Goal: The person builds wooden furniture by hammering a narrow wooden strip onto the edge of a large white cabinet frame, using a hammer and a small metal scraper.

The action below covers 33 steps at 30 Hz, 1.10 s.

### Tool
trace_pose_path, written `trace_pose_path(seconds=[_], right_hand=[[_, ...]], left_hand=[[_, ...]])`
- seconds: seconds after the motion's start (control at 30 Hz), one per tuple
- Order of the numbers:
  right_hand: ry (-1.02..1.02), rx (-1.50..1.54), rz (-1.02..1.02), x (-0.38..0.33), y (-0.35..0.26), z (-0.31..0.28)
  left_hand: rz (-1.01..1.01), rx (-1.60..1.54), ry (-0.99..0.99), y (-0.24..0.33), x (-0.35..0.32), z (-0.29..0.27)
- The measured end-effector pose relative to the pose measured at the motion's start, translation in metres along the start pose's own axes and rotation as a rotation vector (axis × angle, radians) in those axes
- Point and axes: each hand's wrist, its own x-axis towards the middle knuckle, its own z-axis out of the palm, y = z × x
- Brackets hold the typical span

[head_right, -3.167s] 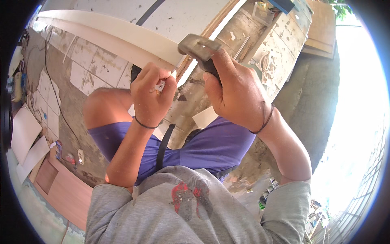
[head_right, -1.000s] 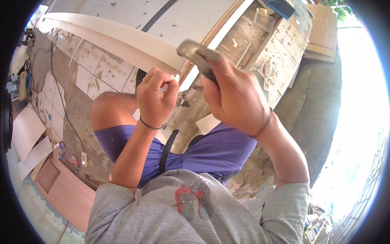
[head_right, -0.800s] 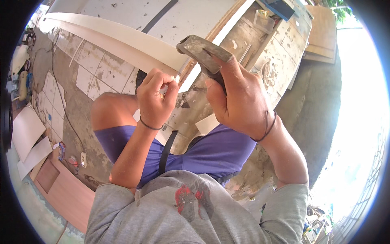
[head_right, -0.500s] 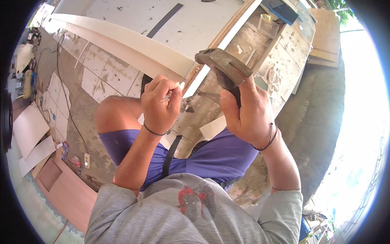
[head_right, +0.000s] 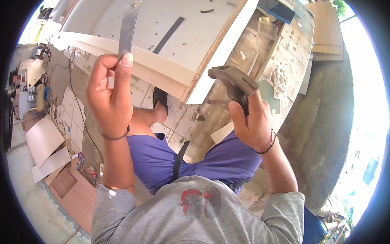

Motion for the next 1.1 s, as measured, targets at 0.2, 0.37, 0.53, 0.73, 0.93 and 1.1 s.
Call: trace_pose_path(seconds=[0.2,0.37,0.53,0.73,0.93,1.1], right_hand=[[0.205,0.38,0.185,-0.021,0.003,0.018],[0.027,0.302,0.273,-0.05,0.011,0.025],[-0.192,0.216,0.253,-0.073,0.006,0.036],[-0.413,0.174,0.245,-0.078,0.006,0.037],[-0.292,0.27,0.294,-0.088,0.021,0.031],[-0.019,0.644,0.608,-0.087,0.002,0.059]], left_hand=[[-0.752,-1.096,0.093,-0.031,-0.069,0.024],[-0.931,-1.381,-0.229,0.021,-0.136,0.053],[-1.13,-1.545,-0.403,0.01,-0.184,0.071],[-1.253,-1.473,-0.376,0.019,-0.19,0.078],[-0.829,-0.896,-0.502,0.024,-0.201,0.08],[-0.454,-0.44,-0.408,0.015,-0.206,0.081]])
